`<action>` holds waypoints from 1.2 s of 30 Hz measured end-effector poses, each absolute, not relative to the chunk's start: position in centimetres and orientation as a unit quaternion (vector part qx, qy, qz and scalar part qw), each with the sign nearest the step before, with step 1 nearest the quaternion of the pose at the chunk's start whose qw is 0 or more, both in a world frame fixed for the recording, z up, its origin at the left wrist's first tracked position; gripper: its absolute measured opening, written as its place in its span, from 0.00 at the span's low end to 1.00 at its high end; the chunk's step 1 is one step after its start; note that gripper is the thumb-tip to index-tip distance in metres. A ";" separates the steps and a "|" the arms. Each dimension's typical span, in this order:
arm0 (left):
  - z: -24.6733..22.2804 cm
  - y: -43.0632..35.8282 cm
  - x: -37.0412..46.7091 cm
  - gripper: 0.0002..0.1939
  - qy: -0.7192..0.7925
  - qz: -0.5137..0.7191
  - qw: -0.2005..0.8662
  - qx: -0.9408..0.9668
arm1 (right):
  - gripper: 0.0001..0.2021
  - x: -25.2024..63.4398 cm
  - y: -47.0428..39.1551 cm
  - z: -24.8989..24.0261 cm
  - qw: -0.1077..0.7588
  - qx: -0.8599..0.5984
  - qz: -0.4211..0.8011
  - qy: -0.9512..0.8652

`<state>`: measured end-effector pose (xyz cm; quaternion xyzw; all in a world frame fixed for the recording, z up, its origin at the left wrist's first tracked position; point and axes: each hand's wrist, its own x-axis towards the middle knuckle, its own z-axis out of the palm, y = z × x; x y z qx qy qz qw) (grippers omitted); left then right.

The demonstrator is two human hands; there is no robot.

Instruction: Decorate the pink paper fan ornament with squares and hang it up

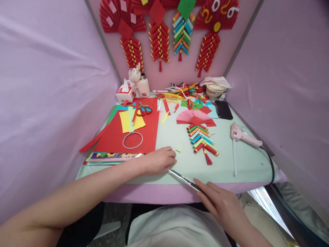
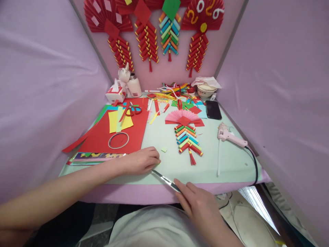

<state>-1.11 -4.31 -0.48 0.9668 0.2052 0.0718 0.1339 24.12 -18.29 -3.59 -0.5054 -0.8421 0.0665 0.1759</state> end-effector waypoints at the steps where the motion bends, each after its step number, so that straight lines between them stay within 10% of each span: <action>1: -0.6 -4.5 -1.1 0.06 0.210 0.075 0.133 0.966 | 0.17 24.6 -18.2 -3.6 0.182 -0.510 0.073 -0.838; 22: -1.0 -3.6 3.2 0.22 0.536 0.103 0.069 0.835 | 0.17 28.0 -17.4 -4.9 0.270 -0.593 0.105 -0.751; 29: -0.9 -3.7 3.3 0.07 0.459 0.071 0.123 0.877 | 0.17 28.6 -17.5 -5.1 0.283 -0.600 0.113 -0.740; 36: 0.1 -3.6 0.7 0.18 0.333 0.086 0.241 0.908 | 0.17 28.5 -17.0 -4.9 0.272 -0.598 0.105 -0.747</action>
